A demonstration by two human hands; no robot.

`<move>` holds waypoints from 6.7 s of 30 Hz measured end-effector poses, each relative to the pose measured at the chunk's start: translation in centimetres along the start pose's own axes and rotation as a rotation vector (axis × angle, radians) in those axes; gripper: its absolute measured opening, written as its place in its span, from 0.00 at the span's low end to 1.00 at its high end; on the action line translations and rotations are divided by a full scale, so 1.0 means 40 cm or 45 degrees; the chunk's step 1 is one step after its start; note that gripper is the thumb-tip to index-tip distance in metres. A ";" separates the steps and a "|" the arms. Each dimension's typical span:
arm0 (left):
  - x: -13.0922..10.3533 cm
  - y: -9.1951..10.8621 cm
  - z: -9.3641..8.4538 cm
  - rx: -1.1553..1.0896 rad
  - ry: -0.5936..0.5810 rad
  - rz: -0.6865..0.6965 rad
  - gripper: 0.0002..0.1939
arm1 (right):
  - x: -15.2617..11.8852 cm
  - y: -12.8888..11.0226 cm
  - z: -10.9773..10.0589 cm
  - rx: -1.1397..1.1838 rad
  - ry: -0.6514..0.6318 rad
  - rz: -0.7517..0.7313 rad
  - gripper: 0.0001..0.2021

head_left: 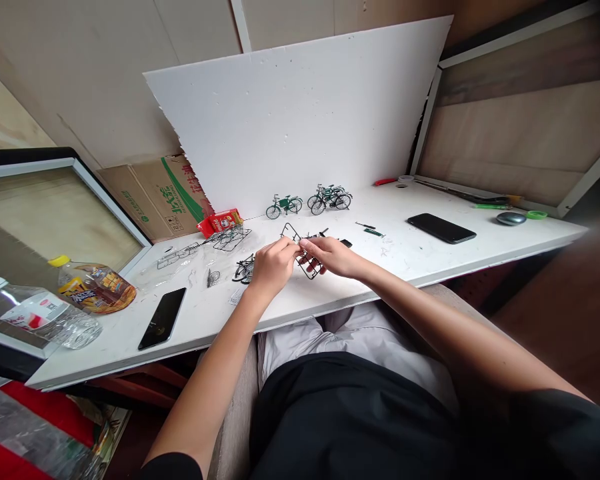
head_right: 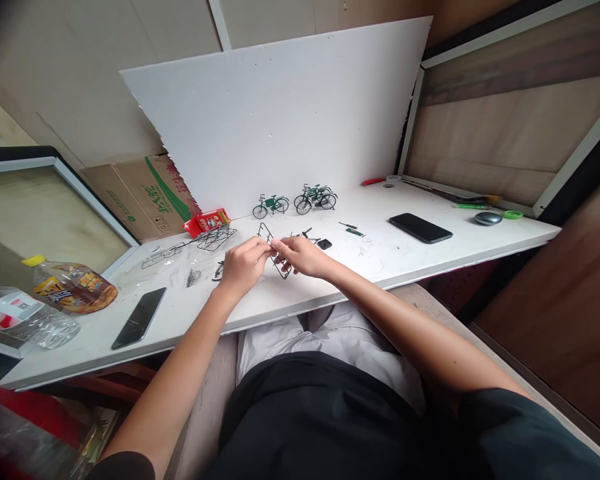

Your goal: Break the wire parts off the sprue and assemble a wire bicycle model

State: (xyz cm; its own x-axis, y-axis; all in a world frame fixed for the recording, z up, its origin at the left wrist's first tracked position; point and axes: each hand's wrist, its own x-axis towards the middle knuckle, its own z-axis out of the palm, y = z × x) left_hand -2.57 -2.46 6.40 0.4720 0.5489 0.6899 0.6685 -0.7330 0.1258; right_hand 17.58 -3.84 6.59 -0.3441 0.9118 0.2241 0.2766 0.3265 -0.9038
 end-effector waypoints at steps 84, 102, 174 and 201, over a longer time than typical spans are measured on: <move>0.022 -0.031 0.020 -1.432 -0.119 -0.889 0.26 | 0.037 0.095 0.006 -0.069 0.547 -0.420 0.15; 0.012 -0.052 0.043 -1.147 -0.247 -0.730 0.20 | 0.006 0.056 -0.020 -1.178 0.368 -0.803 0.05; 0.029 -0.020 -0.046 -1.822 -0.544 -0.954 0.22 | 0.017 0.101 -0.038 -1.018 0.647 -0.878 0.14; 0.009 0.003 0.055 -1.147 -0.211 -0.527 0.25 | 0.012 0.057 -0.015 -1.080 0.767 -0.527 0.08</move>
State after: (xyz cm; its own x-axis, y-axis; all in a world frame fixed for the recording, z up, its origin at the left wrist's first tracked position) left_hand -1.05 -1.46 5.07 0.4209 0.8280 0.3705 0.1467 -0.4652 0.8730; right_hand 18.60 -2.50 4.85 -0.1242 0.5901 0.7977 0.8429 0.4869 -0.2290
